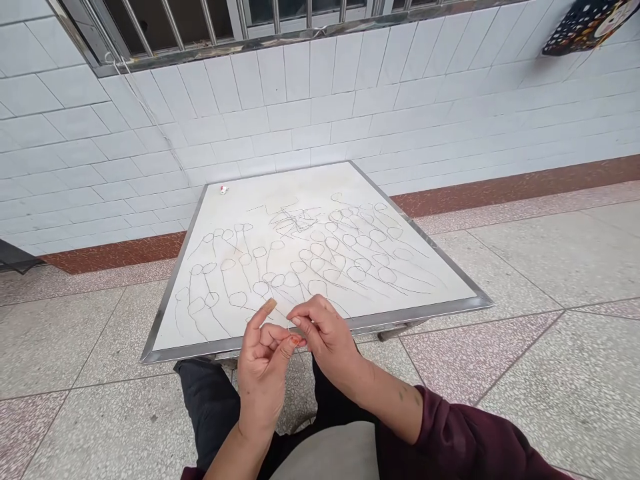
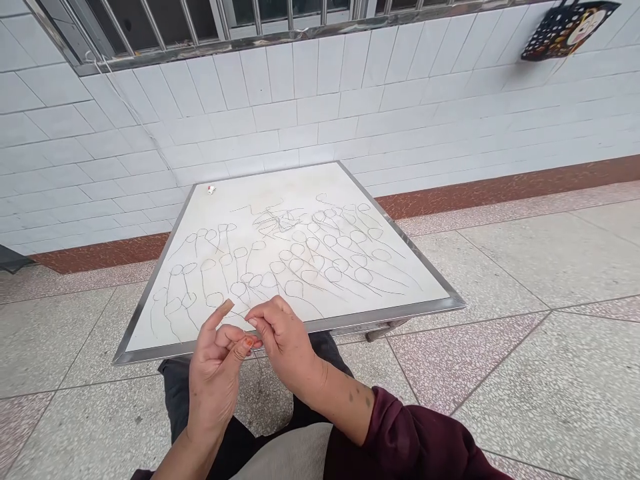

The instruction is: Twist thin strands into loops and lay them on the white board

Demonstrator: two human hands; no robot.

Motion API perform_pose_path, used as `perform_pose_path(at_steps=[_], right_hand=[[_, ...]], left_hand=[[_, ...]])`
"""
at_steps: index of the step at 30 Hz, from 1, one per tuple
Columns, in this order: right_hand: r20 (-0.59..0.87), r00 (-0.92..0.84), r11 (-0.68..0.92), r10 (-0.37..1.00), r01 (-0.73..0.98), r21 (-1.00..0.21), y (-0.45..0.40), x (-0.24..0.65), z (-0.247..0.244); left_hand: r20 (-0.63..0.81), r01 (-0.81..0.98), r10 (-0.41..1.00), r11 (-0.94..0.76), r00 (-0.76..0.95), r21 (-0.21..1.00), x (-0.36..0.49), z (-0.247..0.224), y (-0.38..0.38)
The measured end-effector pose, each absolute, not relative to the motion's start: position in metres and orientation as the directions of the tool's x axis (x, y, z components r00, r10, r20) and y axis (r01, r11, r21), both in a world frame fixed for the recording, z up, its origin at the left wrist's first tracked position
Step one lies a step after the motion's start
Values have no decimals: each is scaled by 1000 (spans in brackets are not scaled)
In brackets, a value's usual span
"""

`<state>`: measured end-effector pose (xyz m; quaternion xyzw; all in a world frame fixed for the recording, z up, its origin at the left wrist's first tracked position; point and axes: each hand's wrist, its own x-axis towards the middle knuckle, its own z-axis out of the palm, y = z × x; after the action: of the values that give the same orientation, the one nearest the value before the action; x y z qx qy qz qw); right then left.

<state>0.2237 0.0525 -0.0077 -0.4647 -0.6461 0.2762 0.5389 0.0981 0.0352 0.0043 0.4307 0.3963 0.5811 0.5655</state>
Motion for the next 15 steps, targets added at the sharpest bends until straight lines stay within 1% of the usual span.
perform_pose_path(at_steps=[5, 10, 13, 15], right_hand=[[493, 1, 455, 870, 384, -803, 50, 223, -9], [535, -33, 500, 844, 408, -764, 49, 223, -11], [537, -57, 508, 842, 420, -752, 50, 222, -13], [511, -64, 489, 857, 412, -769, 53, 221, -14]], left_hand=[[50, -340, 999, -51, -12, 939, 100, 1, 34], [31, -365, 998, -46, -47, 930, 99, -1, 33], [43, -341, 998, -59, -54, 938, 98, -4, 31], [41, -336, 997, -61, -66, 940, 99, -6, 31]])
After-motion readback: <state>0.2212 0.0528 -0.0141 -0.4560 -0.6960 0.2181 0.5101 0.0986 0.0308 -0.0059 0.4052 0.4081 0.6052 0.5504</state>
